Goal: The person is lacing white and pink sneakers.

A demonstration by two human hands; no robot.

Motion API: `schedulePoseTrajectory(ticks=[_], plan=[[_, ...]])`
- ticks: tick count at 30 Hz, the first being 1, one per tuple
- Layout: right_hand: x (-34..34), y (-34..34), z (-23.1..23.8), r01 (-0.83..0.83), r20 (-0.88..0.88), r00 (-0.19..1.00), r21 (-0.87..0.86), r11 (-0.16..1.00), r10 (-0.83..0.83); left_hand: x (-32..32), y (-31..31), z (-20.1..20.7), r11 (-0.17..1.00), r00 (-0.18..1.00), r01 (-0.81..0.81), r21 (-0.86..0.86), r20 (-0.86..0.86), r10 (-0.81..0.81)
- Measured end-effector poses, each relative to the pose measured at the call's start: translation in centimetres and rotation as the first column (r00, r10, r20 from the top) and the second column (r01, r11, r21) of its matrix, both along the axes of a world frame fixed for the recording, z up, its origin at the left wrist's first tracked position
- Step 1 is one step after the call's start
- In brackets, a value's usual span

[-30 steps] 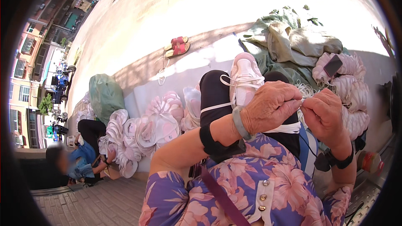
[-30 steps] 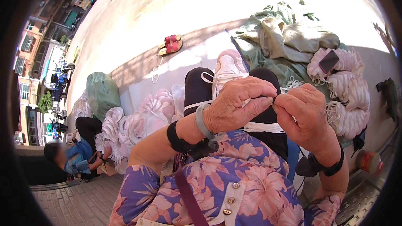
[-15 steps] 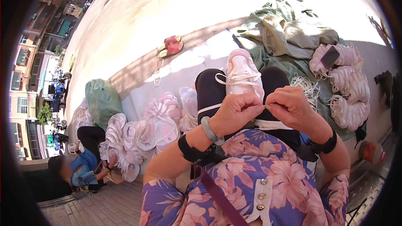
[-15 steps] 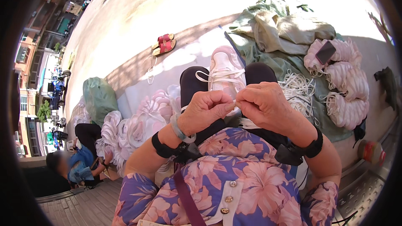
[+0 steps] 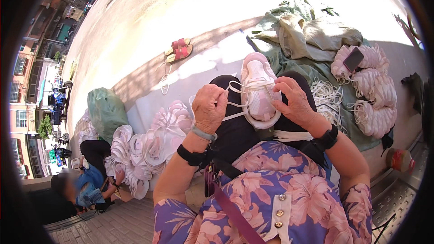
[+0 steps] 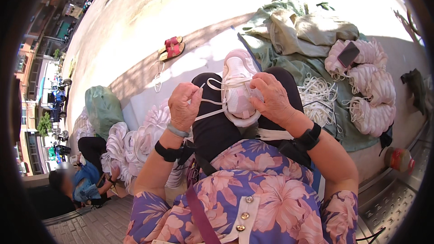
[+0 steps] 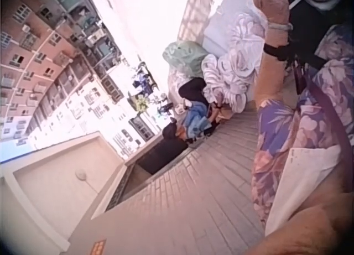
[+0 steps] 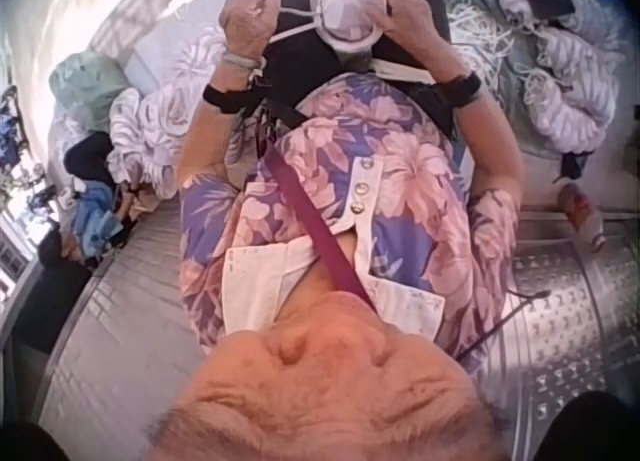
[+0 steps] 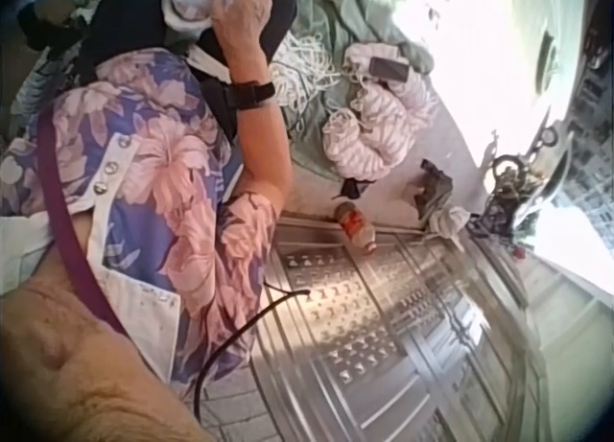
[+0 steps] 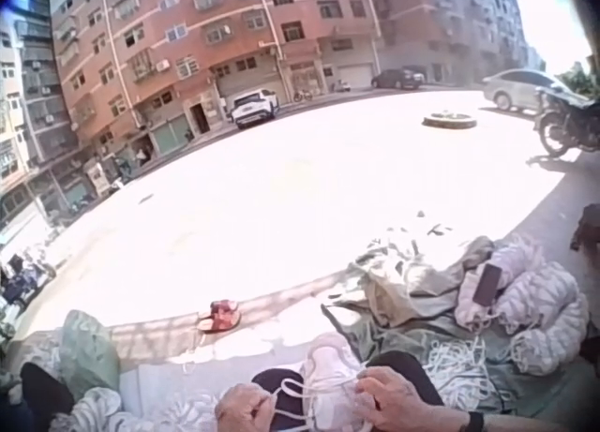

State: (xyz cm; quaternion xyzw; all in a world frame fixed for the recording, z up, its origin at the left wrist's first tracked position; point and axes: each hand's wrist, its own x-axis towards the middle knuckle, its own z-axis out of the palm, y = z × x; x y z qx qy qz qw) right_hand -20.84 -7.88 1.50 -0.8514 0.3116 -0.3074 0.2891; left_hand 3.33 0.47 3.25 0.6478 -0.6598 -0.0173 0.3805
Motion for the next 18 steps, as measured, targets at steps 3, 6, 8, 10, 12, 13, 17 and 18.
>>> schedulePoseTrajectory(ticks=[3,6,8,10,12,13,17,18], plan=[[1.0,0.2,-0.7,-0.029,-0.027,0.999,-0.053,0.998,0.028,-3.9,-0.8,-1.0,0.994,0.984,0.104,0.017,0.141,-0.105],[1.4,0.4,-1.7,-0.093,-0.064,0.994,-0.095,0.991,0.087,-5.4,-1.6,-2.4,0.985,0.956,0.173,-0.003,0.242,-0.167],[1.5,0.4,-1.8,-0.079,-0.035,0.997,-0.127,0.989,0.075,-5.9,-2.0,-2.8,0.976,0.935,0.219,0.009,0.284,-0.212],[1.5,0.0,-2.2,-0.070,-0.103,0.994,-0.222,0.972,0.048,-6.0,-2.1,-3.0,0.975,0.923,0.220,0.039,0.316,-0.221],[1.4,0.1,-2.1,-0.067,-0.117,0.992,-0.281,0.957,0.035,-6.1,-1.9,-3.3,0.973,0.910,0.219,0.069,0.346,-0.229],[1.3,0.1,-2.0,-0.065,-0.133,0.991,-0.341,0.938,0.020,-6.1,-1.8,-3.5,0.978,0.914,0.189,0.090,0.347,-0.209],[1.8,-0.1,-2.0,-0.079,-0.165,0.986,-0.390,0.917,0.015,-6.2,-1.6,-4.1,0.984,0.939,0.121,0.134,0.306,-0.157],[1.8,-0.1,-2.0,-0.073,-0.192,0.981,-0.431,0.900,-0.013,-6.3,-1.7,-4.2,0.983,0.938,0.122,0.135,0.309,-0.159]])
